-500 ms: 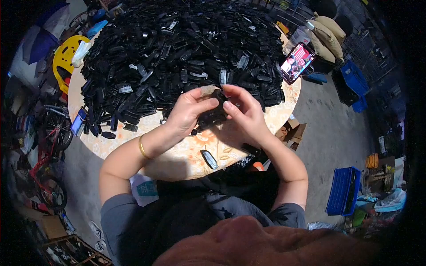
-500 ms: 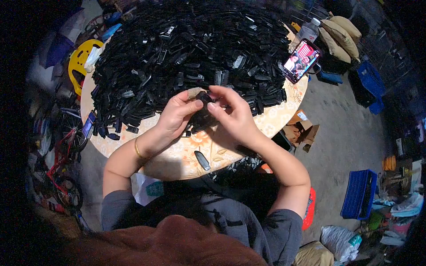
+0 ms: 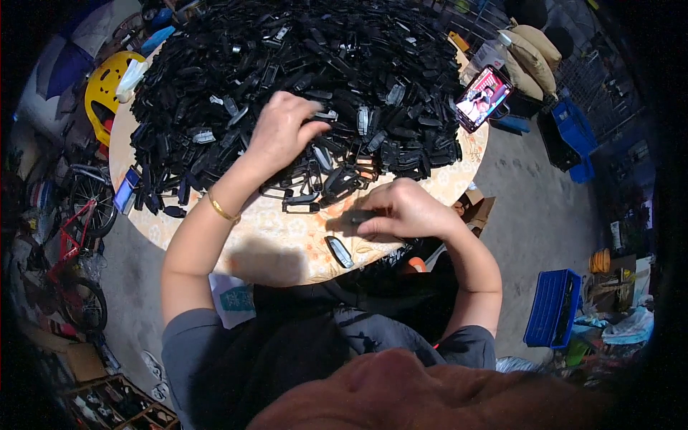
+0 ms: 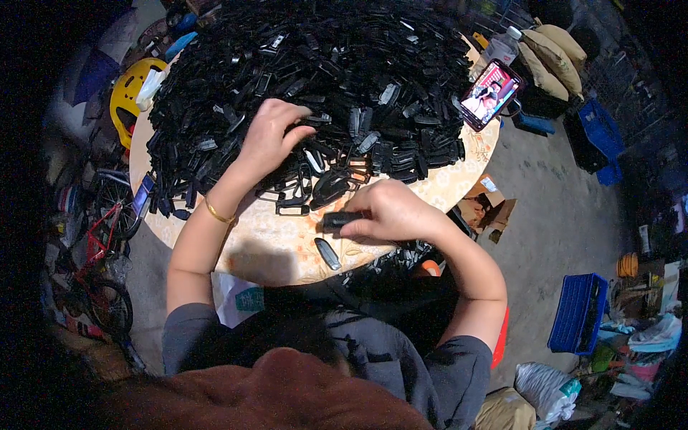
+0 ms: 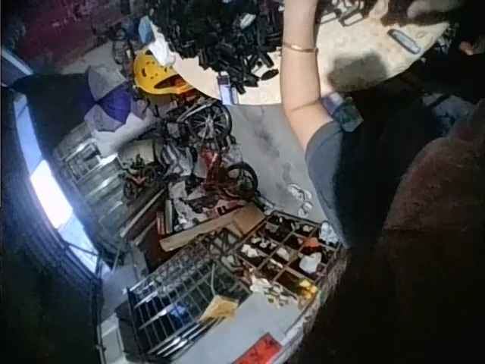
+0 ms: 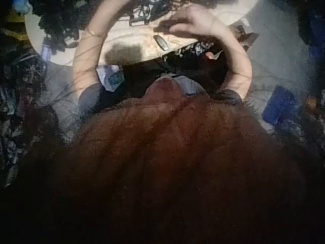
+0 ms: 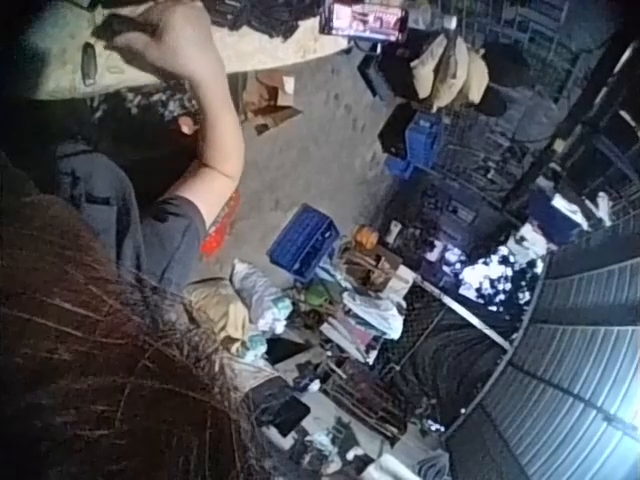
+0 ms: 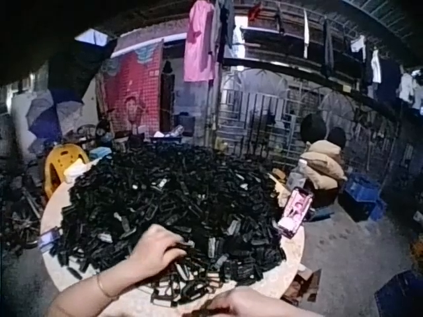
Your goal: The person repeatedly picks up plastic components from a pile on the table, fits and snaps the pieces together by hand, and places the assembled parts onto the table.
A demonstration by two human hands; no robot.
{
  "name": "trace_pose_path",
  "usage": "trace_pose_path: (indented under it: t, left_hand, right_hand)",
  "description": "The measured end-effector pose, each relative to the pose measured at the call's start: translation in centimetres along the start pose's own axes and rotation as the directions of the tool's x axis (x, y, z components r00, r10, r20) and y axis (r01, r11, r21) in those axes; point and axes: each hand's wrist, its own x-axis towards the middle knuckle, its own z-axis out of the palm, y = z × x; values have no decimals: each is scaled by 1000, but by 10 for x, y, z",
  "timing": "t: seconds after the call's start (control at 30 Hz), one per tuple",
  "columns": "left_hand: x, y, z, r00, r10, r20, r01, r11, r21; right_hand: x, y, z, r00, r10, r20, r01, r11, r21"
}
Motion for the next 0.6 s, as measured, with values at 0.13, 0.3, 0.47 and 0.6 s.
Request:
trace_pose_path:
  t: [0.13,0.3,0.47,0.6]
  left_hand:
    - [-3,2,17,994,-104,41,78,907,414]
    - [5,5,23,975,-164,149,77,881,467]
    - [-4,3,20,987,-149,55,134,966,219]
    - [-2,6,14,986,-16,-164,26,998,62]
  right_hand:
    - [4,-9,10,992,-56,115,82,968,-235]
    - [19,3,35,917,-221,-331,41,880,-472]
    - [22,9,30,928,-215,-304,25,850,-526]
    - [20,10,26,934,-160,-319,-13,879,-478]
